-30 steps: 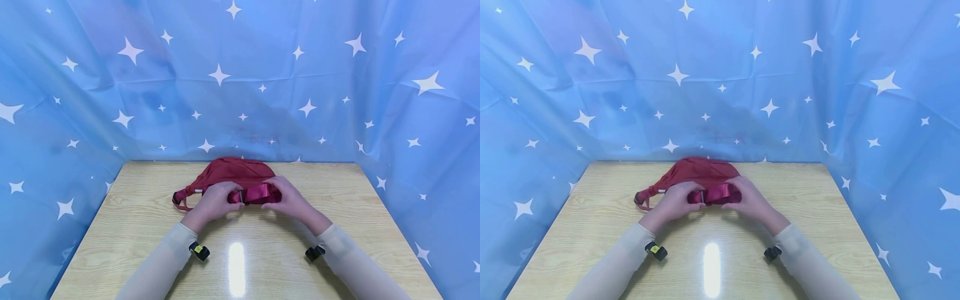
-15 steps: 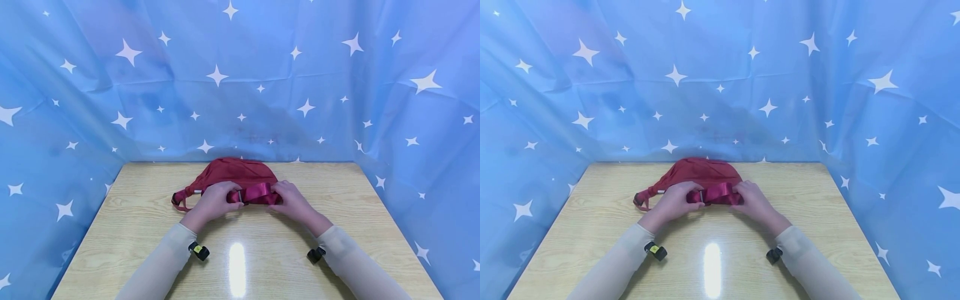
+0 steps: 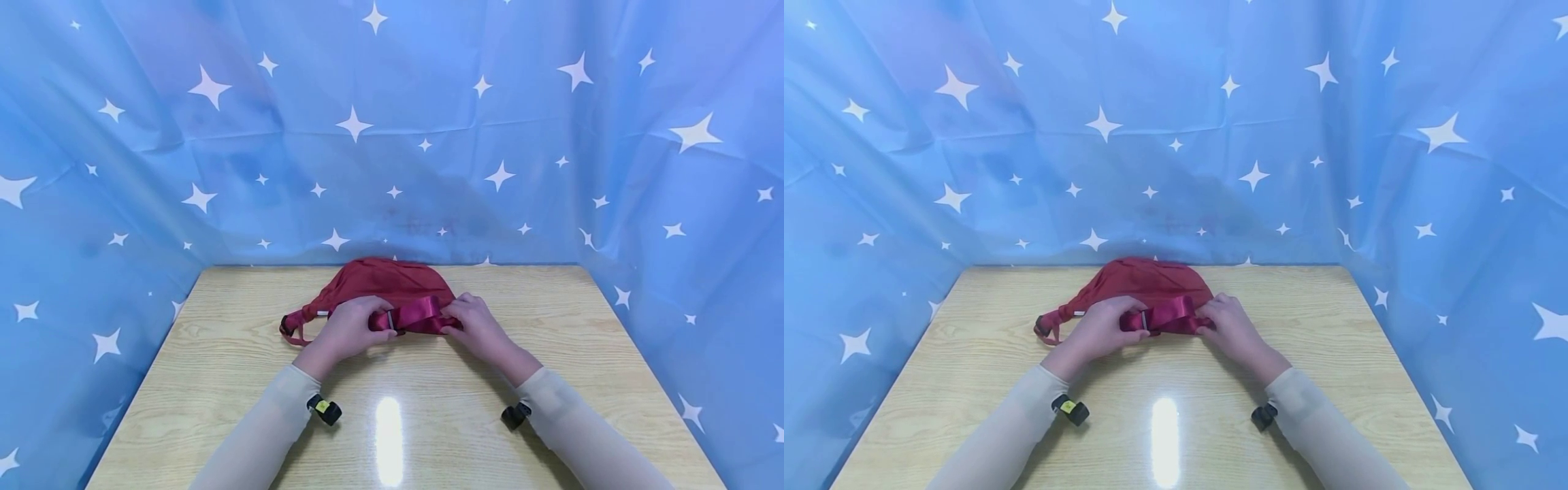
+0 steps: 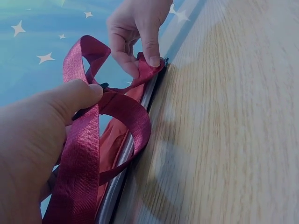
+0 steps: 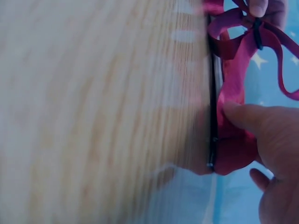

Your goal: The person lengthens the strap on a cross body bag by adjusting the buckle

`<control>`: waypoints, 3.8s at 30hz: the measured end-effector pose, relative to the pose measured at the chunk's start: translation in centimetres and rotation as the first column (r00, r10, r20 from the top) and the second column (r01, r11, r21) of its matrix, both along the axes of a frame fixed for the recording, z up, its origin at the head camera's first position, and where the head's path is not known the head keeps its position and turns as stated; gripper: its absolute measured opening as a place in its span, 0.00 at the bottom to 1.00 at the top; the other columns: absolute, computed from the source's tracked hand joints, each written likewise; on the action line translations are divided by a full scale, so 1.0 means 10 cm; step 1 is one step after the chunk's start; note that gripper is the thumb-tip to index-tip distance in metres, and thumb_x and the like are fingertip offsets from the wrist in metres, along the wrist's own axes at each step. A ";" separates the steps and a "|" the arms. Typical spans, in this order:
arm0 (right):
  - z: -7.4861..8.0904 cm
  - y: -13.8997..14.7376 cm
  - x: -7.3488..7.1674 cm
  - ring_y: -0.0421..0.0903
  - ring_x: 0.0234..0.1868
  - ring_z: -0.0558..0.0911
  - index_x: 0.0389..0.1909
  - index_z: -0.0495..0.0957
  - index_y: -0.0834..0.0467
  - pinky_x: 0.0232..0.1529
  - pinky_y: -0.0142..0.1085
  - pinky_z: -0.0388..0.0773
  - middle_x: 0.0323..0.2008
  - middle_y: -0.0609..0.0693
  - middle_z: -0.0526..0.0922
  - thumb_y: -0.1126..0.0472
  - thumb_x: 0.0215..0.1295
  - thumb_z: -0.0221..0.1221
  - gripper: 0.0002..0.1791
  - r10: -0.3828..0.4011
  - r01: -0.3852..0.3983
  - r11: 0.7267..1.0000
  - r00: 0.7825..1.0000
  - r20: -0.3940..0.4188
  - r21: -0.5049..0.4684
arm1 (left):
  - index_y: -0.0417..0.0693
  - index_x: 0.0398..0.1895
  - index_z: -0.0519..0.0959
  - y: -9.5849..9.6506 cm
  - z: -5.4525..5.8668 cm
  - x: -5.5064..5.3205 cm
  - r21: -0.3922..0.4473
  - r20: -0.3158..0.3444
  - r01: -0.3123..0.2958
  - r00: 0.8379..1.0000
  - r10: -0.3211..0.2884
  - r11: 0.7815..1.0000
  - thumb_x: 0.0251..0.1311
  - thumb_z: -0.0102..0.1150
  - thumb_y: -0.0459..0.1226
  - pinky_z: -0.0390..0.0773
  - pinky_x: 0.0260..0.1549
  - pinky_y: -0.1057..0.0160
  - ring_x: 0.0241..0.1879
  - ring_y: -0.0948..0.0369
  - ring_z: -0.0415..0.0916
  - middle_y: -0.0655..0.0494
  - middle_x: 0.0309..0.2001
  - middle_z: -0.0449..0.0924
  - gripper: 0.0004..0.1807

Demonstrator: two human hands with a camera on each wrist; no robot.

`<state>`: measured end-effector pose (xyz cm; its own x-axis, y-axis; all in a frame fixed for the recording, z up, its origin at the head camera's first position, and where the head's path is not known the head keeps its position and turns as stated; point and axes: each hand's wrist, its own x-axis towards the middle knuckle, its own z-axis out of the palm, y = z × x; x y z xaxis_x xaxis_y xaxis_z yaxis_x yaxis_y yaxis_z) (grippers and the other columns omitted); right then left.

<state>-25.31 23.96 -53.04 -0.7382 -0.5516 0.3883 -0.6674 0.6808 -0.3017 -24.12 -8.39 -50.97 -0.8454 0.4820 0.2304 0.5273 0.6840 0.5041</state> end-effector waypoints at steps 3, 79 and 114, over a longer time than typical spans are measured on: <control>0.03 0.00 0.01 0.50 0.45 0.79 0.44 0.91 0.57 0.54 0.55 0.76 0.40 0.48 0.91 0.67 0.58 0.83 0.15 -0.004 0.004 1.000 1.000 -0.010 0.004 | 0.56 0.62 0.86 -0.01 0.01 0.00 0.000 -0.001 0.001 1.000 -0.001 1.000 0.65 0.80 0.54 0.83 0.55 0.56 0.52 0.64 0.81 0.64 0.53 0.87 0.27; 0.07 -0.34 -0.01 0.49 0.47 0.89 0.50 0.94 0.53 0.49 0.50 0.71 0.43 0.48 0.93 0.58 0.66 0.79 0.12 -0.093 0.085 0.985 0.995 0.042 0.151 | 0.56 0.59 0.87 -0.05 0.04 -0.03 0.026 -0.006 -0.015 1.000 0.015 1.000 0.63 0.82 0.52 0.82 0.47 0.60 0.43 0.66 0.79 0.67 0.46 0.84 0.25; 0.20 -0.38 0.02 0.54 0.52 0.83 0.56 0.88 0.57 0.57 0.55 0.78 0.48 0.52 0.87 0.54 0.66 0.80 0.21 -0.134 0.118 0.978 0.987 0.085 0.170 | 0.55 0.60 0.87 -0.06 0.07 -0.04 0.033 -0.017 -0.029 0.999 0.029 0.999 0.63 0.82 0.51 0.83 0.48 0.59 0.44 0.66 0.80 0.64 0.49 0.86 0.25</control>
<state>-25.11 20.14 -51.07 -0.8350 -0.5021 0.2250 -0.5468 0.8030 -0.2372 -24.56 -9.01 -50.29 -0.8545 0.4493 0.2608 0.5166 0.6822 0.5174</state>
